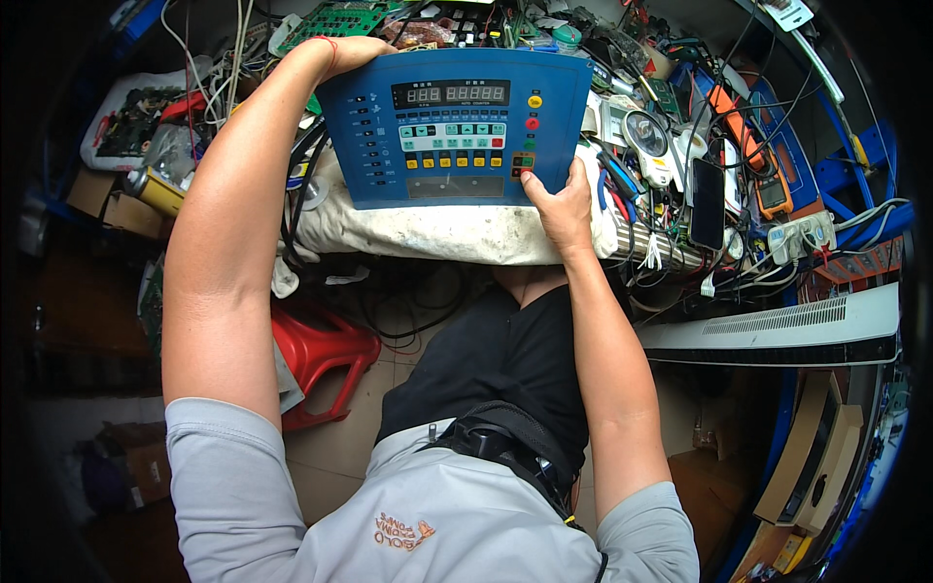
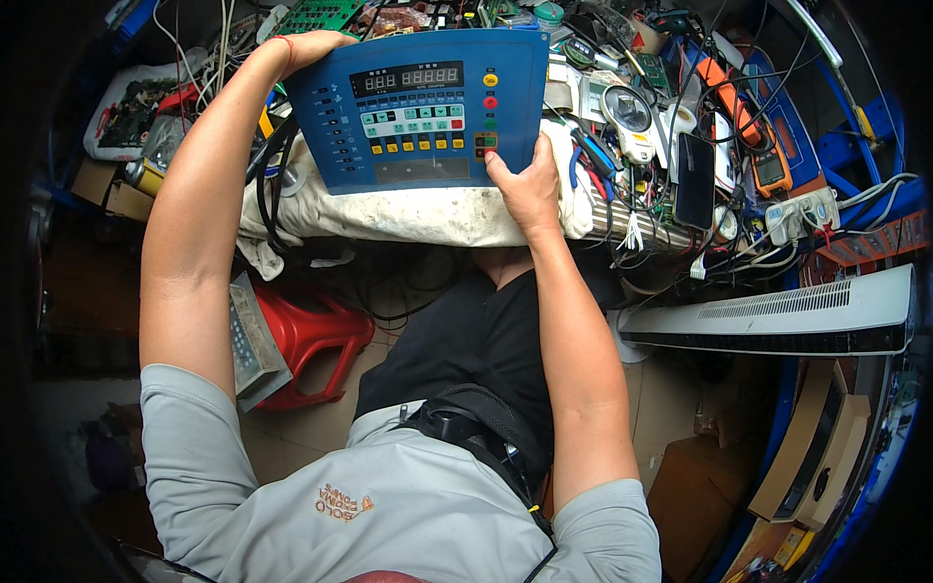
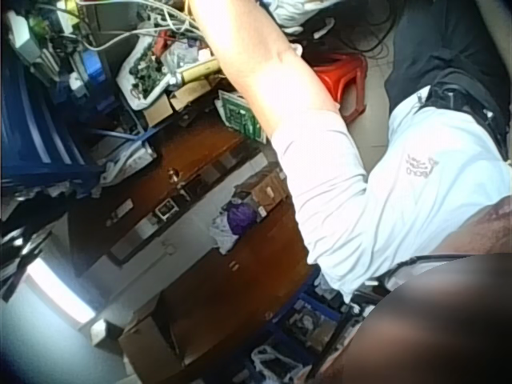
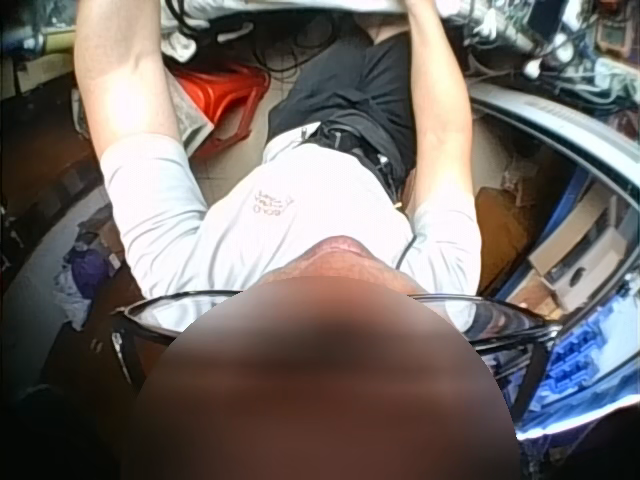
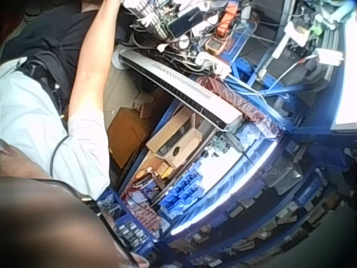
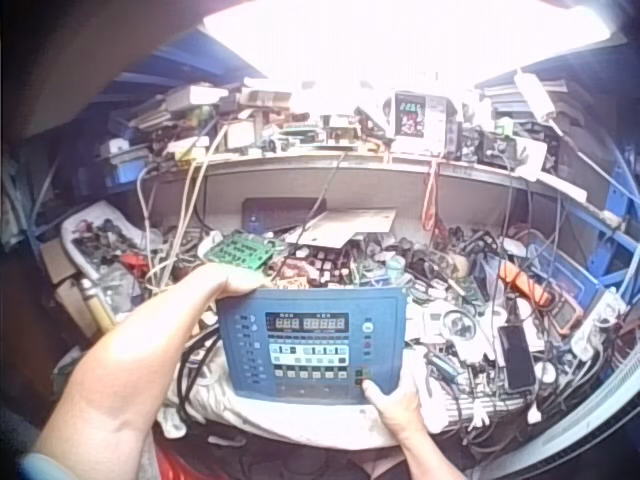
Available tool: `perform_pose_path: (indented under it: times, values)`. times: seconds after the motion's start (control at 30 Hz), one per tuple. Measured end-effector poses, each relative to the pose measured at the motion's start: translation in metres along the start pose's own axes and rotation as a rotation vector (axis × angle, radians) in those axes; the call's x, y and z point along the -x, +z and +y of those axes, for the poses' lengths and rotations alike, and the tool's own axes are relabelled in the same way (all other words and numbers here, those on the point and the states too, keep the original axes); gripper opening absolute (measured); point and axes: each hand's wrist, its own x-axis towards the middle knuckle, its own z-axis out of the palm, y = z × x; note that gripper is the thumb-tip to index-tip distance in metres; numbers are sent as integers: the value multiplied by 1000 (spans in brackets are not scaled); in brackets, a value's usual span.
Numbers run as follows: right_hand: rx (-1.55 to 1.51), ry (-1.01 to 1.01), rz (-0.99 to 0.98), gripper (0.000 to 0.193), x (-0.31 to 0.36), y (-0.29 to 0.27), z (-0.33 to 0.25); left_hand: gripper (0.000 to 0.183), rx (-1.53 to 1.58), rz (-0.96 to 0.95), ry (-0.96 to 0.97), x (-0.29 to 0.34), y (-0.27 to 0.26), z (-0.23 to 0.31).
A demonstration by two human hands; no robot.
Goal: The person operates a blue industrial control panel, pressing buttons and observing the digital display. They then use a yellow multimeter to measure voltage on a green circuit board, placing probes on test points and reading the display.
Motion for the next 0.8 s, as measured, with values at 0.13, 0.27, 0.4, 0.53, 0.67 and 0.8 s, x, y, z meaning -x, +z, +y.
perform_pose_path:
  times: [0.13,0.27,0.4,0.53,0.67,0.8]
  values:
    - [8,-6,8,52,-1,1,3,44,17,10,1,-3,1,-3]
    - [0,-12,16,51,-1,1,3,45,6,32,-12,-3,1,-3]
    - [6,-12,20,50,-1,1,1,46,3,16,-6,0,0,-1]
    - [-19,9,28,46,-2,1,-2,46,3,2,-3,1,0,0]
    - [-28,9,28,44,-2,1,-5,46,3,11,-2,1,0,0]
    - [-36,21,28,44,-1,1,-8,46,16,9,-6,1,0,0]
